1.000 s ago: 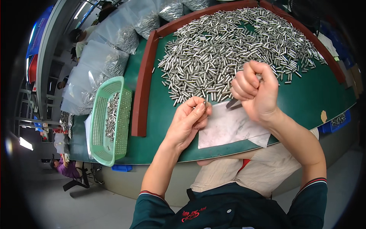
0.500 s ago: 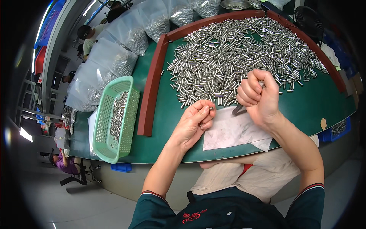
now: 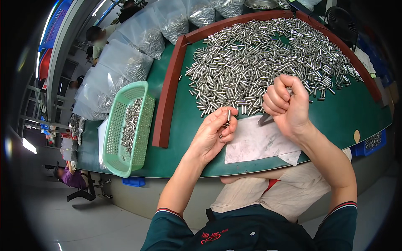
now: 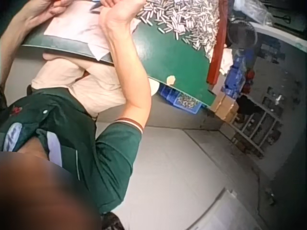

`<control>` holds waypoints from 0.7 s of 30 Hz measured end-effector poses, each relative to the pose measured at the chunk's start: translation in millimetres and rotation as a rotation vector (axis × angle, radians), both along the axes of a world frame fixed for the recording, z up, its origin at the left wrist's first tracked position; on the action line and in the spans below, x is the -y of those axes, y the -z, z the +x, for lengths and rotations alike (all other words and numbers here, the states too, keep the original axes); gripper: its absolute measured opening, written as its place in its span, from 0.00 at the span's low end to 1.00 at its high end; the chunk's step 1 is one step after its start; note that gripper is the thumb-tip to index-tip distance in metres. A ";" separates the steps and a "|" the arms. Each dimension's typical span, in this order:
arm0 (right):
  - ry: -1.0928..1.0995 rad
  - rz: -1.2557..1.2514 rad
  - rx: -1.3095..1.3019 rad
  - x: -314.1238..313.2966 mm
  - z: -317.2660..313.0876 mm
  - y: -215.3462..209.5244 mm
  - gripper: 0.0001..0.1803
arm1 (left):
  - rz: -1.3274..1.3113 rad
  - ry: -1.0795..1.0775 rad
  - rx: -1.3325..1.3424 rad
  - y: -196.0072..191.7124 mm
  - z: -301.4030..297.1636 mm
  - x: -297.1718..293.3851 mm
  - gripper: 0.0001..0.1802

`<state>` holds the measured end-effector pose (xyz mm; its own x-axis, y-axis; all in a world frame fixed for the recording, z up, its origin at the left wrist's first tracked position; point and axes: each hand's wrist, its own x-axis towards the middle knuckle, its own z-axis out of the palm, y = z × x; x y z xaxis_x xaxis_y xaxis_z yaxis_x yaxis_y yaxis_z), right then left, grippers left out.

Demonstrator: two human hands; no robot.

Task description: Using a small blade to deburr or clean small metal pins at a workbench.

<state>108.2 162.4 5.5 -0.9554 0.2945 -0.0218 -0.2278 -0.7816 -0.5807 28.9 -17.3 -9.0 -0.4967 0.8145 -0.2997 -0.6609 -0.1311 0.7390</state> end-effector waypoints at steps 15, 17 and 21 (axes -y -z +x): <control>-0.011 0.034 0.017 -1.1 -1.2 2.5 0.19 | -0.724 -0.277 -1.586 6.0 12.0 -20.5 0.09; -0.014 0.032 0.013 -1.1 -1.1 2.2 0.19 | -0.773 -0.257 -1.604 7.7 11.6 -22.6 0.08; -0.012 0.037 0.005 -0.7 -1.8 1.4 0.19 | -0.759 -0.279 -1.588 5.4 11.1 -21.0 0.07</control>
<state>106.5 163.1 4.1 -0.9586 0.2842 -0.0154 -0.2161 -0.7623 -0.6101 40.0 3.7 -14.3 -0.7404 0.5882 0.3252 0.6582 0.5365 0.5281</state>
